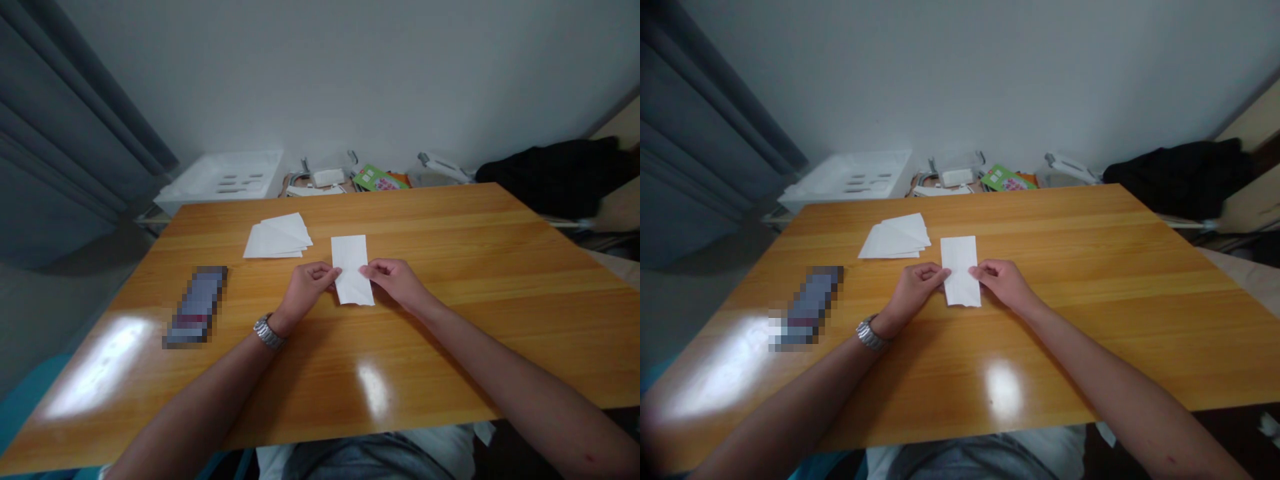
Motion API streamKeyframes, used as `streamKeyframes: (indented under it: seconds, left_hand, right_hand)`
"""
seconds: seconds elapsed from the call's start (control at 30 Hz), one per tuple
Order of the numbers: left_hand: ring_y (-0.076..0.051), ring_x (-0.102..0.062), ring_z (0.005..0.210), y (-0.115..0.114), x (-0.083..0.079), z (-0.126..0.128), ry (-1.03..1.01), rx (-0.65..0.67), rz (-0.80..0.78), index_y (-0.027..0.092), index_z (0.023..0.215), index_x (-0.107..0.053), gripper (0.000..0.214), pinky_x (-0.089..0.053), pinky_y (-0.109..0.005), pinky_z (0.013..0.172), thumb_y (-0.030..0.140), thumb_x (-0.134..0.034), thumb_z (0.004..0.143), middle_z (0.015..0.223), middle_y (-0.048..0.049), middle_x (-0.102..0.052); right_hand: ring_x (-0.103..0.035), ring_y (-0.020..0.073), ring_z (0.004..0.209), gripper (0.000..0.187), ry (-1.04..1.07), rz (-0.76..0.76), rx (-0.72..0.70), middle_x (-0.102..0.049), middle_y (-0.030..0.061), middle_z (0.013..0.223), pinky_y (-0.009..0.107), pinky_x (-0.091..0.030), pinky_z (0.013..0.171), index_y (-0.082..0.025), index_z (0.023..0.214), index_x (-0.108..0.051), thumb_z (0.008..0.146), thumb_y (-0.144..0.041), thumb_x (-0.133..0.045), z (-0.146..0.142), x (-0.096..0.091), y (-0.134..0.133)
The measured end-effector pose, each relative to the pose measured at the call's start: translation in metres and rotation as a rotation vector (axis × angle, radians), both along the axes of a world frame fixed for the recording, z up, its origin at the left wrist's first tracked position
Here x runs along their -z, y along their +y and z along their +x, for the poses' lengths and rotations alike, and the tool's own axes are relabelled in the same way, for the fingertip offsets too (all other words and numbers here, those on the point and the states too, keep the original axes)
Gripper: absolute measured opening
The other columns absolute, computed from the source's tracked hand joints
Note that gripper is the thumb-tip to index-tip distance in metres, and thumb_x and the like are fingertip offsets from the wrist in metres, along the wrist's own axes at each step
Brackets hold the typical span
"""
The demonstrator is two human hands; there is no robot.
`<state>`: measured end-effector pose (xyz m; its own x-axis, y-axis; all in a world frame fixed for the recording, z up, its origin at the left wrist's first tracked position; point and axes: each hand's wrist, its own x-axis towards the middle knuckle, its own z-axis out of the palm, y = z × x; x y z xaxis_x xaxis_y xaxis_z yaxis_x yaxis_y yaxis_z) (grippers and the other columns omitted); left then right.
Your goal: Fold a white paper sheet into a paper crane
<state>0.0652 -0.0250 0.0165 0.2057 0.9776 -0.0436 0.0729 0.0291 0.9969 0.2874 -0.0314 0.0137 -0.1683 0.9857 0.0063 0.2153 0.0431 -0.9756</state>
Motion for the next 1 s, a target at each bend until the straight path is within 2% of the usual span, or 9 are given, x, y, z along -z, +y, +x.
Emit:
streamKeyframes:
  seconds: [0.2,0.3,0.53,0.73,1.0]
  left_hand:
    - [-0.017,-0.073,0.075,-0.0011,0.0048,0.0014,-0.064,0.092,-0.050,0.013,0.090,-0.075,0.041,-0.060,-0.028,0.074,0.053,-0.072,0.085,0.087,-0.0082,-0.078]
    - [-0.017,-0.073,0.074,-0.0031,0.0033,0.0018,-0.053,0.132,-0.066,0.013,0.088,-0.075,0.039,-0.060,-0.028,0.074,0.052,-0.073,0.085,0.086,-0.0084,-0.078]
    - [-0.015,-0.070,0.066,-0.0016,0.0021,-0.0001,-0.006,0.110,-0.038,0.015,0.082,-0.073,0.034,-0.056,-0.023,0.064,0.048,-0.075,0.084,0.079,-0.0073,-0.078]
    - [-0.015,-0.070,0.066,0.0010,0.0032,-0.0013,-0.014,0.051,-0.037,0.015,0.080,-0.073,0.035,-0.057,-0.024,0.065,0.049,-0.076,0.082,0.078,-0.0069,-0.077]
    - [-0.015,-0.071,0.070,-0.0010,0.0026,-0.0001,-0.012,0.100,-0.017,0.015,0.078,-0.073,0.041,-0.058,-0.025,0.070,0.055,-0.070,0.086,0.078,-0.0051,-0.075]
  right_hand:
    - [-0.059,0.0181,0.070,0.041,-0.019,0.031,0.046,-0.071,0.0031,0.076,0.029,-0.045,0.065,-0.018,0.077,-0.072,0.084,-0.058,-0.069,0.0023,0.0001,0.0017]
    - [-0.057,0.0179,0.068,0.042,-0.045,0.056,0.061,-0.069,0.0027,0.074,0.029,-0.044,0.063,-0.018,0.076,-0.071,0.085,-0.059,-0.067,0.0038,0.0003,0.0025]
    - [-0.059,0.0178,0.069,0.041,-0.008,0.041,0.063,-0.070,0.0028,0.075,0.029,-0.046,0.063,-0.019,0.079,-0.073,0.085,-0.059,-0.068,0.0017,0.0006,0.0018]
    - [-0.060,0.0161,0.064,0.041,0.071,-0.059,-0.024,-0.069,0.0029,0.071,0.029,-0.048,0.062,-0.018,0.076,-0.071,0.080,-0.059,-0.073,-0.0007,-0.0070,-0.0026]
    - [-0.060,0.0170,0.064,0.044,0.063,-0.018,0.071,-0.069,0.0030,0.071,0.029,-0.048,0.059,-0.018,0.075,-0.070,0.077,-0.062,-0.074,-0.0002,-0.0035,0.0011]
